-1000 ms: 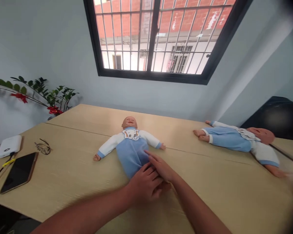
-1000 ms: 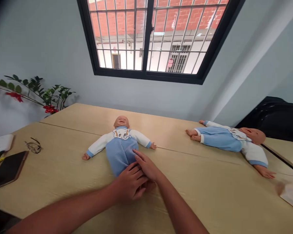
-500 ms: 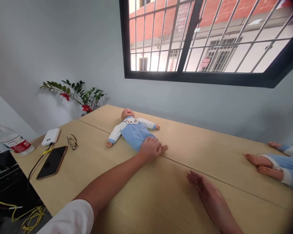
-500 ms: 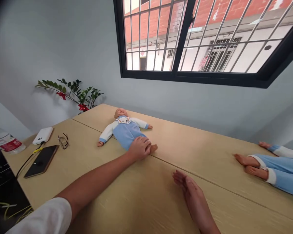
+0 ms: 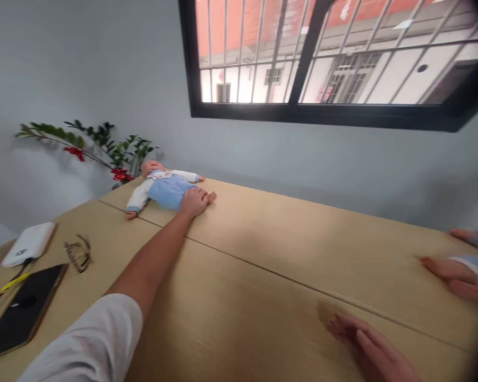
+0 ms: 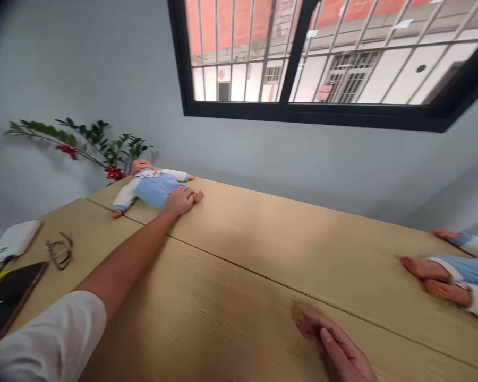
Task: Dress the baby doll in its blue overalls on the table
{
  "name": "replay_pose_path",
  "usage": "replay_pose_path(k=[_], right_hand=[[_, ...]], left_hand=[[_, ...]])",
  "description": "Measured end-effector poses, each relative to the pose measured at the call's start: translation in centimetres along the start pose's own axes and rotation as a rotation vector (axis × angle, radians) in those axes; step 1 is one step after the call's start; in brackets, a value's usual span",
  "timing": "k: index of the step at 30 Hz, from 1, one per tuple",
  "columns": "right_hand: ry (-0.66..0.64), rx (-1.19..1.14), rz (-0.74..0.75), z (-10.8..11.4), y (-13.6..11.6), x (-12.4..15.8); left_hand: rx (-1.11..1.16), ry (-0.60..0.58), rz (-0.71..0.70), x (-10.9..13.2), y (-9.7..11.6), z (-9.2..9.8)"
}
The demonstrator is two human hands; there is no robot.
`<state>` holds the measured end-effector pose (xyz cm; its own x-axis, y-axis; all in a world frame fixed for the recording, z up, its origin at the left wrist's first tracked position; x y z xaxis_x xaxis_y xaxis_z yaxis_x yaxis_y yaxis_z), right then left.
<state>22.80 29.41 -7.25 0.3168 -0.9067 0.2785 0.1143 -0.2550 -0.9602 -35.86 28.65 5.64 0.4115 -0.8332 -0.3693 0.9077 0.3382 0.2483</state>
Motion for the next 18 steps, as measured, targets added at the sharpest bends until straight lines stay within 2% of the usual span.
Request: replay_pose_path(k=[3, 5, 7, 9, 12, 14, 16, 18], right_hand=[[-0.004, -0.139, 0.026, -0.5, -1.0, 0.5], [-0.009, -0.207, 0.055, -0.9, -1.9, 0.8], [-0.017, -0.273, 0.074, -1.3, -2.7, 1.3], [-0.039, -0.361, 0.085, -2.0, -3.1, 1.8], [-0.112, -0.487, 0.079, -3.3, -3.6, 2.0], [-0.174, -0.547, 0.06, -3.9, -3.8, 1.8], [-0.211, -0.6, 0.047, -3.9, -3.9, 1.7], [-0.234, -0.639, 0.054, -3.9, -3.9, 1.7]], left_hand=[[0.005, -0.022, 0.031, -1.0, -2.6, 0.4], [0.018, -0.038, 0.019, -1.4, -3.2, 0.8], [0.041, -0.049, -0.009, -1.7, -2.9, 1.4], [0.07, -0.038, -0.058, -1.7, -1.3, 2.0], [0.127, 0.0, -0.147, -0.5, 3.3, 1.6], [0.242, -0.054, -0.178, 1.9, 7.7, -0.5], [0.416, -0.211, -0.178, 6.1, 12.8, -3.8], [0.517, -0.374, -0.287, 12.0, 19.4, -6.4]])
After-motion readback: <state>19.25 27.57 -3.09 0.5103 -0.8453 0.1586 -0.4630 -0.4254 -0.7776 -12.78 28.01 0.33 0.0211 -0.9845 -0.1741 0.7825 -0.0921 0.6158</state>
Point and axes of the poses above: each hand's wrist, its own x-axis away from the middle knuckle, its own z-axis out of the back of the hand, y = z × x, the point moved 10 cm from there along -x, towards the middle knuckle, and after that the axes turned 2 degrees about -y, right-handed, at the moved point
